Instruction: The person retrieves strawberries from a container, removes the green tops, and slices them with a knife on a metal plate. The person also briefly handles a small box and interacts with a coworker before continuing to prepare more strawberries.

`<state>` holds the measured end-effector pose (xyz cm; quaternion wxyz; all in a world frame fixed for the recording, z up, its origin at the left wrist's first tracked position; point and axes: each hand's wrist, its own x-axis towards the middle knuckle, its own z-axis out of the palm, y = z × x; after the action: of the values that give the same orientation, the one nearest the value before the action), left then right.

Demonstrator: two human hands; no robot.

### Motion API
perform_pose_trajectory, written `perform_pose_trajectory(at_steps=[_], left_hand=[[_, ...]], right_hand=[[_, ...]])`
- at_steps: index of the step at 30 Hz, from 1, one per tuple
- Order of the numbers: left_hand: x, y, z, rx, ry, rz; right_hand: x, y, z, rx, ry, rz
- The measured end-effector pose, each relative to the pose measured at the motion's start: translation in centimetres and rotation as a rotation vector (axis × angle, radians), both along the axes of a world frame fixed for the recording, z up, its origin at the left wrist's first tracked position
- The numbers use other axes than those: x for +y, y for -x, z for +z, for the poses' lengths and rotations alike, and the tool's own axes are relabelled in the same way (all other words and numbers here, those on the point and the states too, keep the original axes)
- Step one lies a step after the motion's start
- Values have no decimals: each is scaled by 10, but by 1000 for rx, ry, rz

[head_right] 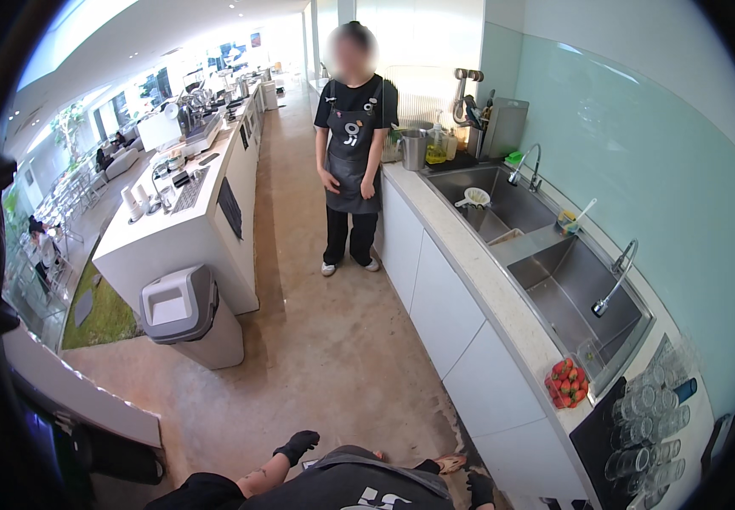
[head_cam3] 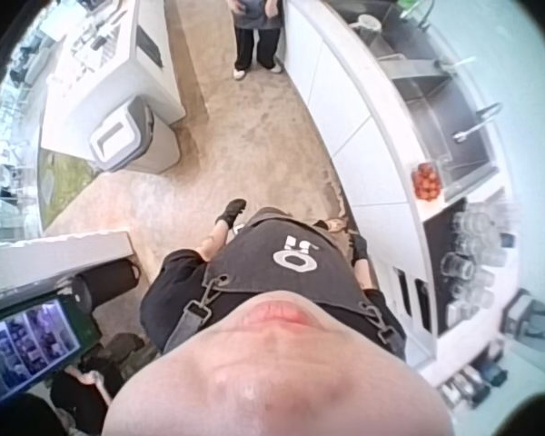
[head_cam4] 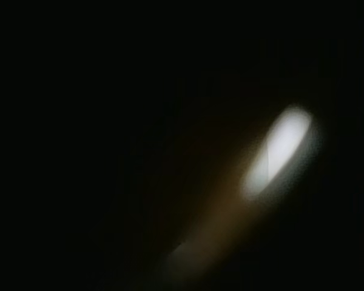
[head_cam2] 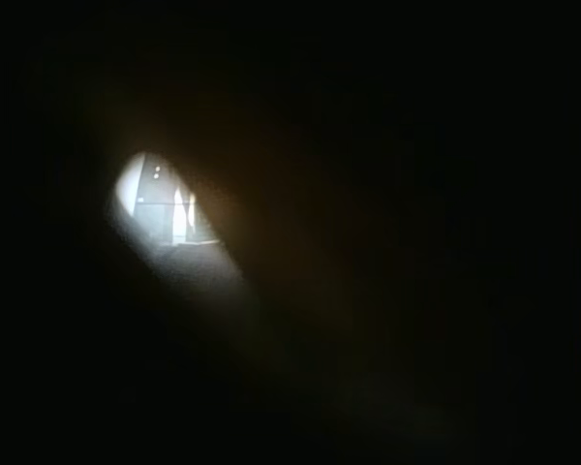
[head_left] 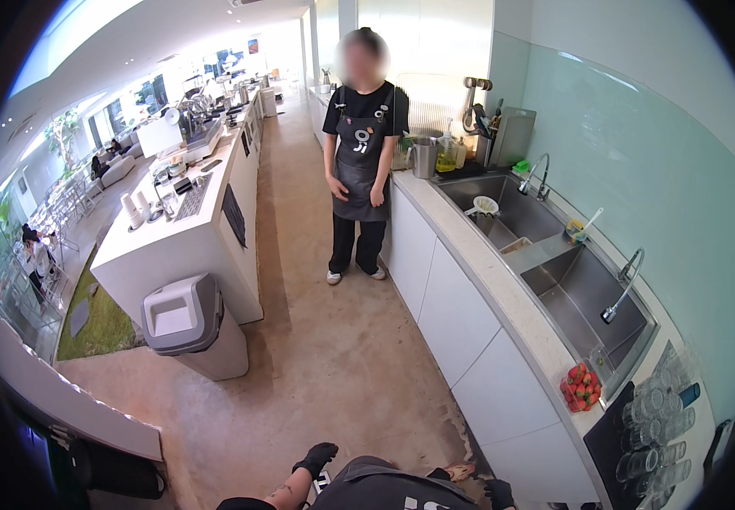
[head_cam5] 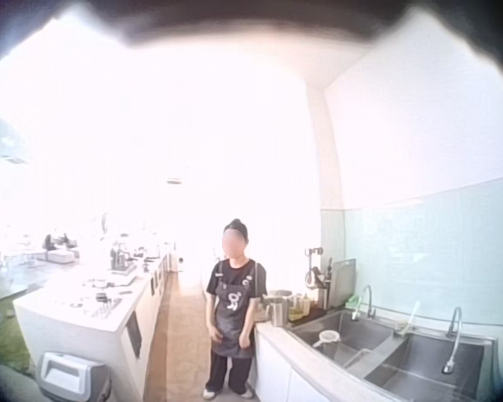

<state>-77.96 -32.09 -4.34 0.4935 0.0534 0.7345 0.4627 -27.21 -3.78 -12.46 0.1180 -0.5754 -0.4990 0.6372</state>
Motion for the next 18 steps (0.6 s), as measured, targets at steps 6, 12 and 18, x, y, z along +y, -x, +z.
perform_pose_trajectory(at_steps=[6,12,18], left_hand=[[-8,-2,1,-8,16,3],[-8,0,-3,6,18,-15],[-6,-1,-1,-6,18,-21]], right_hand=[[-21,23,19,-67,33,-176],[-22,18,-1,-110,50,-228],[-24,1,12,-165,-163,189]])
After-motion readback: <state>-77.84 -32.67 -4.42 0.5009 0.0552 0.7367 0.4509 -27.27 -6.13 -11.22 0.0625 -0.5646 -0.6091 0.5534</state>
